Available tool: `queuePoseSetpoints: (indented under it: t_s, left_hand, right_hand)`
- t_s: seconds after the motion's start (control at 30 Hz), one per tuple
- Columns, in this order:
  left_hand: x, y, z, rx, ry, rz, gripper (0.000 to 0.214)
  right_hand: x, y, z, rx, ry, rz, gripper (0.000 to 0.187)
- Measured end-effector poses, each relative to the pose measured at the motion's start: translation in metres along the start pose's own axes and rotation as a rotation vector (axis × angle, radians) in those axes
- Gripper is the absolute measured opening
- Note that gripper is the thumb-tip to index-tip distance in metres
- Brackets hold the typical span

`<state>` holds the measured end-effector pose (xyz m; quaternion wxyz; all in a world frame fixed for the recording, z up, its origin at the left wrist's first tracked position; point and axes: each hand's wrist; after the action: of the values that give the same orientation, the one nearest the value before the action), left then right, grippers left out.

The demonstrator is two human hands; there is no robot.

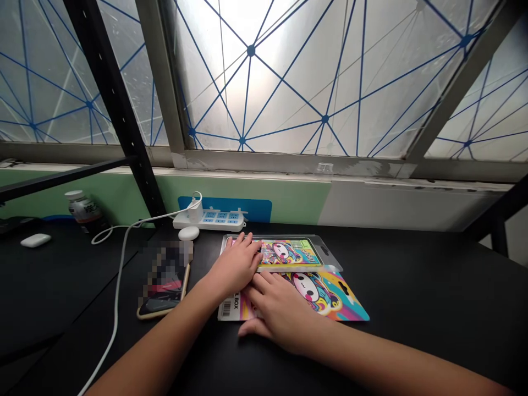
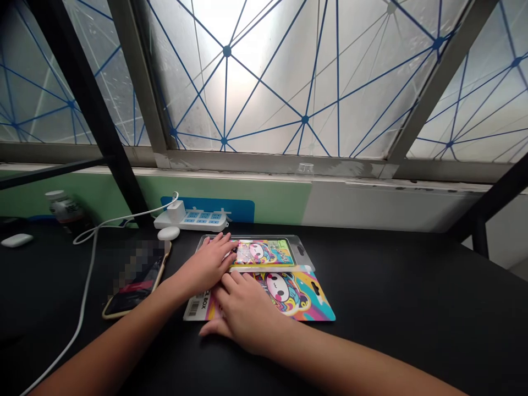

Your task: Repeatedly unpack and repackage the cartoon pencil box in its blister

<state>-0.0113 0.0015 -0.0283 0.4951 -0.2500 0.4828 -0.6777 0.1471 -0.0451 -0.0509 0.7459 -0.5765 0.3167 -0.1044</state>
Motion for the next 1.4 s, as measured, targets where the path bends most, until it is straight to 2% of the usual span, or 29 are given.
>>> queuePoseSetpoints:
  t_s: [0.07,0.13,0.2,0.27,0.33,0.4,0.5,0.57,0.67,0.8,0.9,1.1,1.2,1.3,1.4]
  left_hand:
    - [0.000,0.000,0.000,-0.009,0.002,0.000,0.044]
    - [0.000,0.000,0.000,-0.019,0.003,0.005,0.044]
    - [0.000,0.000,0.000,-0.028,0.007,0.007,0.045]
    - [0.001,0.001,0.000,-0.038,0.013,0.006,0.045]
    - [0.002,0.000,0.000,-0.049,0.018,0.006,0.046]
    - [0.002,-0.001,0.001,-0.062,0.018,0.009,0.047]
    - [0.002,-0.003,0.003,-0.085,0.018,0.011,0.048]
    - [0.002,-0.004,0.004,-0.108,0.020,0.011,0.048]
    - [0.002,-0.004,0.005,-0.141,0.021,0.013,0.048]
    - [0.003,-0.003,0.005,-0.138,0.005,0.021,0.049]
    - [0.003,-0.004,0.005,-0.128,0.009,0.037,0.050]
    - [0.005,-0.010,0.003,-0.095,0.022,0.086,0.053]
    - [0.004,-0.016,-0.005,-0.065,0.035,0.168,0.055]
    - [0.002,-0.023,-0.014,-0.076,0.081,0.271,0.055]
    - [0.002,-0.032,-0.015,-0.104,0.139,0.326,0.052]
  right_hand:
    - [0.003,-0.001,0.000,-0.091,0.011,-0.003,0.058]
    - [0.006,-0.005,-0.001,-0.168,0.009,0.010,0.039]
    - [0.006,-0.010,0.001,-0.181,-0.010,0.067,0.022]
    - [0.003,-0.018,0.012,-0.110,-0.026,0.152,0.028]
    - [0.000,-0.027,0.034,0.007,0.040,0.198,0.035]
    - [-0.002,-0.034,0.064,0.080,0.202,0.142,0.037]
    - [0.002,-0.037,0.112,-0.010,0.397,-0.091,0.032]
    - [0.008,-0.032,0.137,-0.074,0.402,-0.177,0.035]
    - [0.015,-0.025,0.154,-0.126,0.377,-0.222,0.046]
    - [0.016,-0.022,0.155,-0.150,0.384,-0.272,0.057]
    - [0.014,-0.019,0.153,-0.126,0.404,-0.258,0.056]
    - [0.017,-0.017,0.149,-0.045,0.418,-0.144,0.051]
    - [0.019,-0.024,0.138,-0.014,0.407,-0.071,0.048]
    - [0.019,-0.031,0.122,0.043,0.373,0.066,0.044]
    - [0.019,-0.040,0.110,0.082,0.341,0.136,0.033]
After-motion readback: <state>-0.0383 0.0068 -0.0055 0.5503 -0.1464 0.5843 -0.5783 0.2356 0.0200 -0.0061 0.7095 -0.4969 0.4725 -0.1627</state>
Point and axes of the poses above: each hand's wrist, its own x-axis away from the middle knuckle, its own y-axis out of the palm, z = x × y, and after that the axes turned 10 degrees about x, right-handed
